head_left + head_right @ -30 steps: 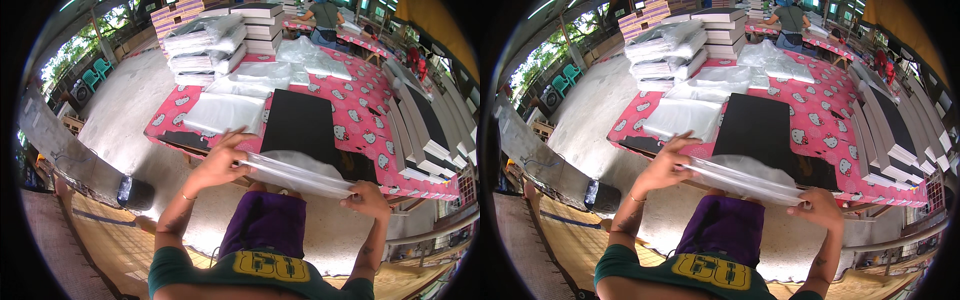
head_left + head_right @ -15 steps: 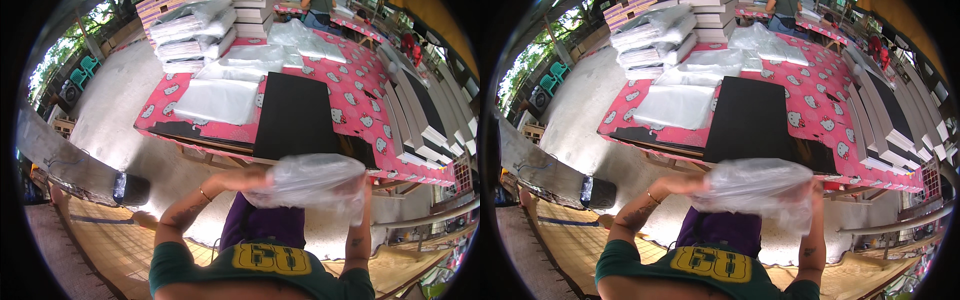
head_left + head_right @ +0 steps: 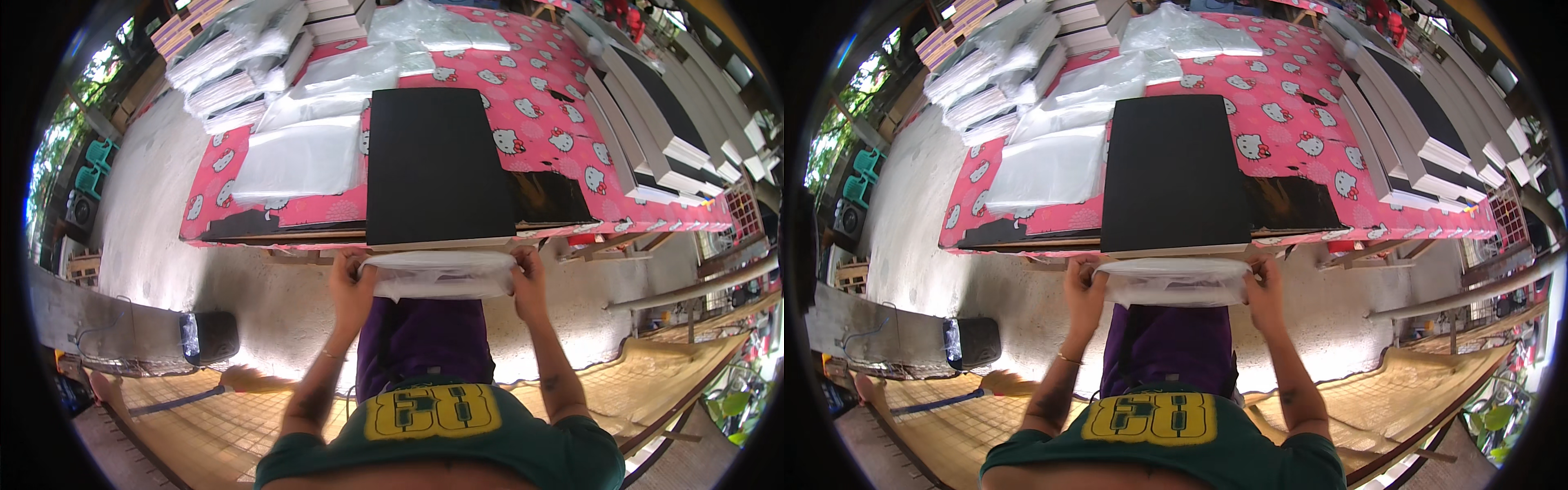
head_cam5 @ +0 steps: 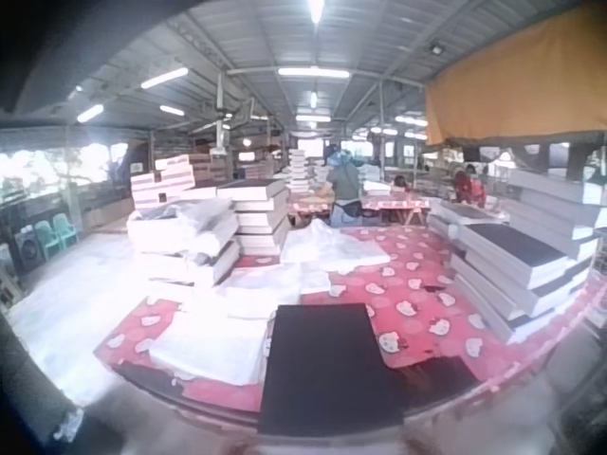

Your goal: The person places black books into plastic sleeves by hand, one at a time, and stacks them on a table.

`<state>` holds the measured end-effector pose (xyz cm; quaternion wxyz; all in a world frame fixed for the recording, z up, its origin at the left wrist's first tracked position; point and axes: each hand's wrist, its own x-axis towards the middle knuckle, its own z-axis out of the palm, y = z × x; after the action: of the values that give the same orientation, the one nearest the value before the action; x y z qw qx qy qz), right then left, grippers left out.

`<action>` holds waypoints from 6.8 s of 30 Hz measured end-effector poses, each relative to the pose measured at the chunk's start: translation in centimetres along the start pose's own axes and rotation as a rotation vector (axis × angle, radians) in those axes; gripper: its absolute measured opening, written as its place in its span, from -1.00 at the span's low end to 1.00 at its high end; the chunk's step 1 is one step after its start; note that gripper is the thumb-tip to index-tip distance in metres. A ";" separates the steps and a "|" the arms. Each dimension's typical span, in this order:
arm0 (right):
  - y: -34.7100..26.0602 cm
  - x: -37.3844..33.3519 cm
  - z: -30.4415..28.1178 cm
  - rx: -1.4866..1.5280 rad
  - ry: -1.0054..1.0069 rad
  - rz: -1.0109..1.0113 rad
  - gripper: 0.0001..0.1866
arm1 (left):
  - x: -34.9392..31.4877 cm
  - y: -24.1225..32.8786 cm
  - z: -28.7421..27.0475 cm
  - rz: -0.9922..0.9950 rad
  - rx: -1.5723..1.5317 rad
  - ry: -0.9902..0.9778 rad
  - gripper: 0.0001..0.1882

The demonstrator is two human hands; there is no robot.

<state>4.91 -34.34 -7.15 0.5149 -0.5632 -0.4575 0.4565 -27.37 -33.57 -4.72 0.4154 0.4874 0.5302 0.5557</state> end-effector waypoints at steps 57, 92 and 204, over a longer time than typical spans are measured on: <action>-17.7 16.6 5.2 0.286 -0.066 -0.542 -0.69 | 16.9 13.1 3.1 0.462 -0.162 -0.190 -0.62; -3.1 14.1 -6.2 -1.147 0.051 -0.719 -0.44 | 7.4 6.3 -1.0 0.704 0.706 -0.358 -0.71; -4.8 -1.7 0.0 0.317 -0.006 -0.174 -0.70 | 3.0 5.8 -5.2 -0.055 -0.510 -0.329 -0.69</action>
<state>4.43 -35.76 -2.33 0.6335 -0.4319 -0.4281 0.4784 -32.65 -32.10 1.58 0.6196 0.4362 0.3122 0.5731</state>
